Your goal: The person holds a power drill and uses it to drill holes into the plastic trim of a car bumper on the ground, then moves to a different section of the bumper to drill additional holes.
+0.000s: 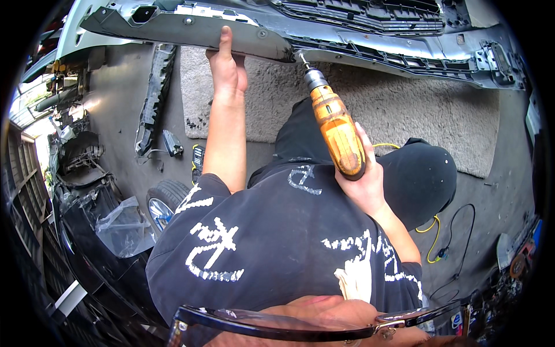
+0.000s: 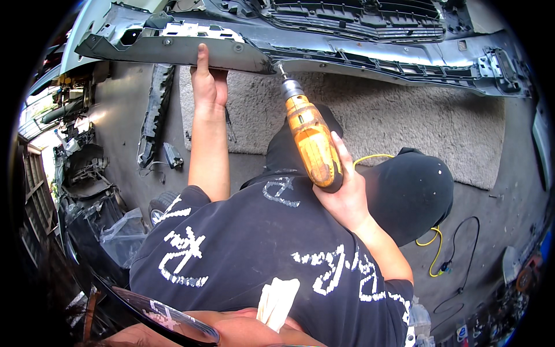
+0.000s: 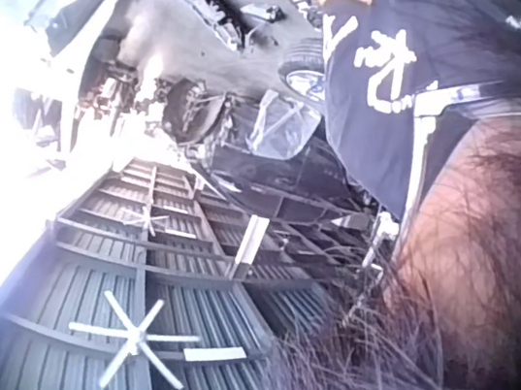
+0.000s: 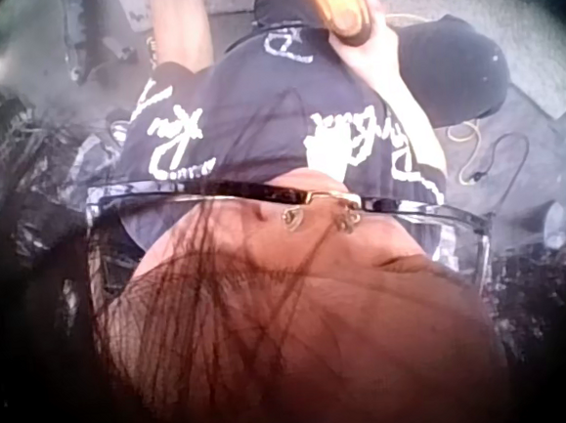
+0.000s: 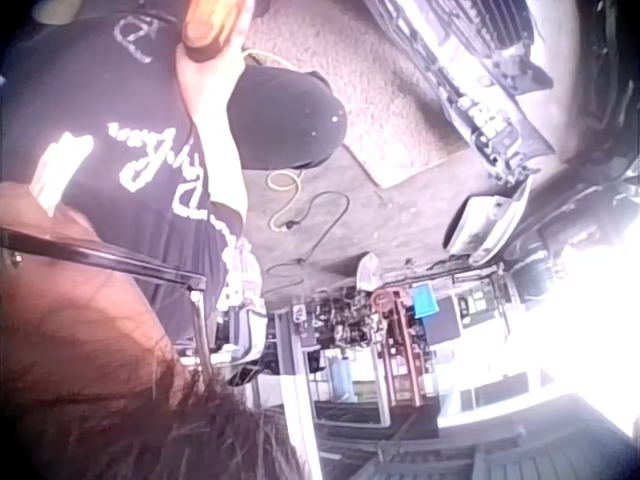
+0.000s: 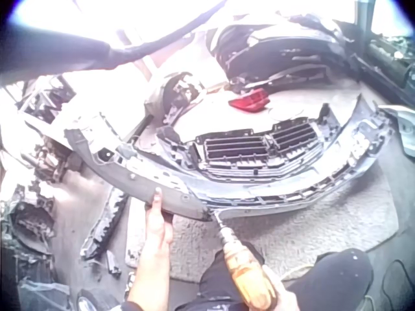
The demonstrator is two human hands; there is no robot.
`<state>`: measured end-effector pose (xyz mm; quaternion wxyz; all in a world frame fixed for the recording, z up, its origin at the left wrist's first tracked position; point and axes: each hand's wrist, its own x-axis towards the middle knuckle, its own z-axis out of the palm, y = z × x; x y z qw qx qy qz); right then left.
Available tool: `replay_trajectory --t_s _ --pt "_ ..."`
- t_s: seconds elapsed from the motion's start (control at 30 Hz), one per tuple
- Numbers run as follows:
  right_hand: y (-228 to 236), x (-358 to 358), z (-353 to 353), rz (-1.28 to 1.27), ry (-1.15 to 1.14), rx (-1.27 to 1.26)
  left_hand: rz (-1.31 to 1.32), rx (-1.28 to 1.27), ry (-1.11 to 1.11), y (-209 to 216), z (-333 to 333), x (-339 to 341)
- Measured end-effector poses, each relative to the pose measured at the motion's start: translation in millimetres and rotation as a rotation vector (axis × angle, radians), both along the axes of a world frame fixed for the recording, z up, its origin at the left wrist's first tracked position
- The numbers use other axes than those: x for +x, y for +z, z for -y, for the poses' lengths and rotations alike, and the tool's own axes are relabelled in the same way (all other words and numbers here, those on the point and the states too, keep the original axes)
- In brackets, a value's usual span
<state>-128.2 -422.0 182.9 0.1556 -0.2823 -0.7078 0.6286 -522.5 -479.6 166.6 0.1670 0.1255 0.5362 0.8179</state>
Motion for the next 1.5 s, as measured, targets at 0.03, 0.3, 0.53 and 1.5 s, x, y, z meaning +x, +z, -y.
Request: replay_trajectory --t_s 0.03,0.3,0.53,1.5 --pt "0 0 0 0.0 0.0 0.0 -0.003 0.001 -0.006 0 0 -1" --pt "-3 -1 1 -0.003 -0.008 -0.012 -0.018 -0.011 -0.009 -4 2 -1" --pt "-11 0 1 -0.019 -0.001 0.04 0.01 -0.004 0.0 -7 4 -1" --pt "-16 -19 -4 -0.047 -0.065 -0.094 -0.013 0.0 -0.045 -1 6 2"
